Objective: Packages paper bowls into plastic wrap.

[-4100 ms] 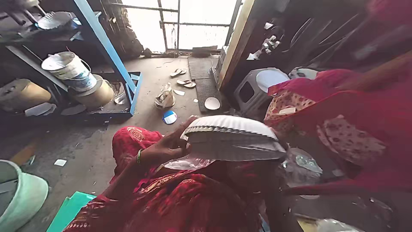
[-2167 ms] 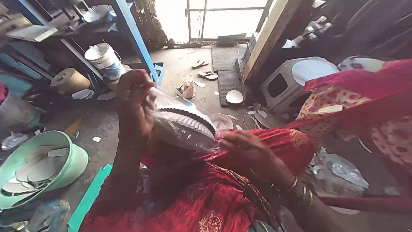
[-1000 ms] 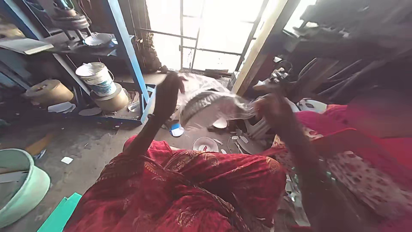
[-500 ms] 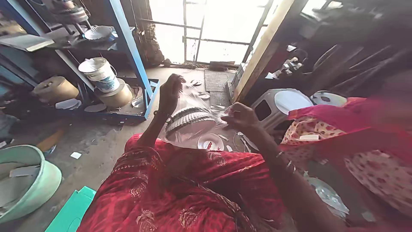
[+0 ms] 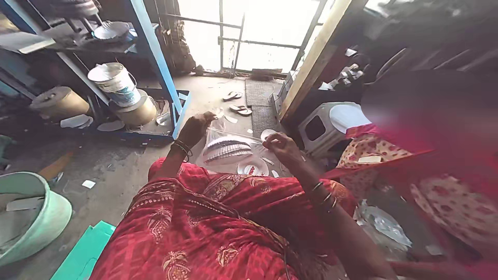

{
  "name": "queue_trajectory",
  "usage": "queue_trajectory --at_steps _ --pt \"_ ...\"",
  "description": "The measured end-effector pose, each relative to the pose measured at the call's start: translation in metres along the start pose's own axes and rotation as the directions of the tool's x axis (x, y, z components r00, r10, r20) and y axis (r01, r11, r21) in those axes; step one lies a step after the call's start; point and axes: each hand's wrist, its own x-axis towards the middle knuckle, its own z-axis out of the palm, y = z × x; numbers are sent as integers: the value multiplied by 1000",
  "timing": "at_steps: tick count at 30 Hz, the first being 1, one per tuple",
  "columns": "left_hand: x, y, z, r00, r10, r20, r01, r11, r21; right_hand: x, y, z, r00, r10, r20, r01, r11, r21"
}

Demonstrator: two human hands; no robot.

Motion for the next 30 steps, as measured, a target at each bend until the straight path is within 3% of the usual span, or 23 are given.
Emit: queue_trajectory --at_steps 3,6,9,12,15,17,19,20,22,24,27,30 --pt "-2 -10 0 990 -15 141 0 995 102 -1 0 7 995 45 87 -59 984 169" --pt "-9 -26 8 985 35 168 -34 999 -10 -4 12 8 988 -53 143 31 988 154" --pt "-16 -27 6 963 27 267 2 994 -106 -9 19 1 958 -40 284 65 995 -80" --pt "-19 -23 -1 919 81 387 -8 982 -187 -16 28 6 940 -54 336 171 929 -328" --pt "-24 -25 -6 878 141 458 -59 980 -189 -20 30 19 960 -138 243 246 832 -498" --pt "-32 -30 -8 910 144 389 -63 975 -212 -18 15 23 954 -279 112 295 792 -535" --pt "-45 -29 -1 945 52 323 45 957 -285 -17 -2 24 934 -356 18 314 798 -515" --pt "-51 -26 5 937 -50 344 172 927 -333 -15 -6 26 931 -366 -2 319 812 -489" --pt "-60 -18 26 885 -232 404 418 778 -469 -11 -11 32 943 -333 2 307 868 -391" --pt "-67 -6 52 854 -290 431 499 688 -527 -9 -15 35 966 -250 65 258 927 -273" --pt "-69 20 64 852 -176 493 400 826 -397 -6 -11 32 979 -185 86 196 970 -146" --pt "-65 19 72 884 89 458 42 962 -268 -6 -3 16 979 -201 21 202 971 -125"
